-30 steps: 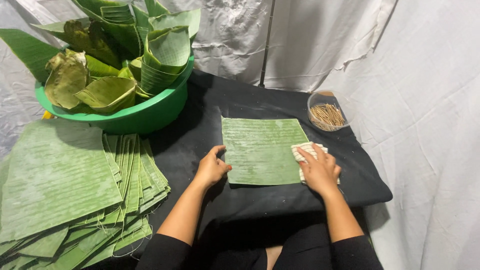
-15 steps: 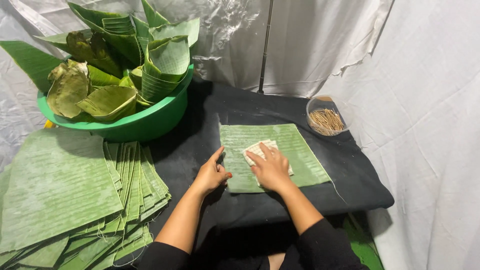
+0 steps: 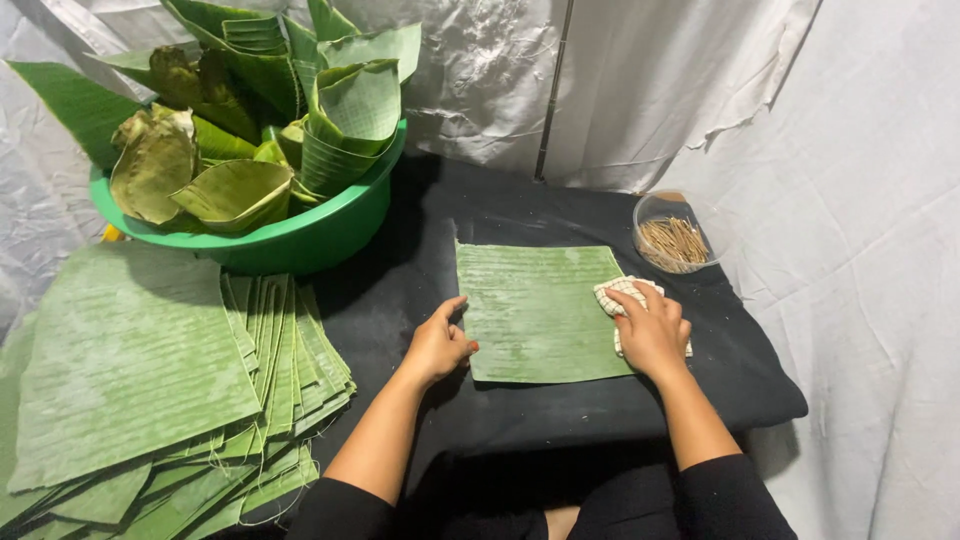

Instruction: Wiping banana leaves with a cloth and folding them into cones for food packaging

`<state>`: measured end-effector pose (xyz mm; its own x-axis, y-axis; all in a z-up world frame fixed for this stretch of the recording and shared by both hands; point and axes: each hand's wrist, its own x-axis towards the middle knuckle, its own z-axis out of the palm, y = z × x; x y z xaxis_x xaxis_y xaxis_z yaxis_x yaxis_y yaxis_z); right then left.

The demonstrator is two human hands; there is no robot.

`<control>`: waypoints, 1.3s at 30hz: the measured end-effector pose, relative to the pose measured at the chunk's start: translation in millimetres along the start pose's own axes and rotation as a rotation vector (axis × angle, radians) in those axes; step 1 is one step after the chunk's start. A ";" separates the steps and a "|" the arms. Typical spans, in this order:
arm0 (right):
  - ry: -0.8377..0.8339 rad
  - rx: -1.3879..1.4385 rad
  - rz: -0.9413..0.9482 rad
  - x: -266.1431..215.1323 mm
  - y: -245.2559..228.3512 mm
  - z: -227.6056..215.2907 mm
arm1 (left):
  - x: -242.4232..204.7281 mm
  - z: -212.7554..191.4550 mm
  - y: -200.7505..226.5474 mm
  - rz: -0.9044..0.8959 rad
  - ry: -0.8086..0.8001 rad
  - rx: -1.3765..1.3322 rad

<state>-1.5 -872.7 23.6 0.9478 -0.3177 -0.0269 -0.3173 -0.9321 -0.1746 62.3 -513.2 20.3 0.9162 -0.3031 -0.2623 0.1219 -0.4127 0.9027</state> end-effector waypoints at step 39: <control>-0.095 0.076 -0.323 59.6 -160.5 15.5 | 2.3 3.0 2.6 -0.062 0.001 0.032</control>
<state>106.4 -739.3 34.8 0.9987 0.0128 -0.0491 -0.0005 -0.9650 -0.2621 63.6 -517.5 21.0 0.9078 -0.2748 -0.3170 0.1662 -0.4581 0.8732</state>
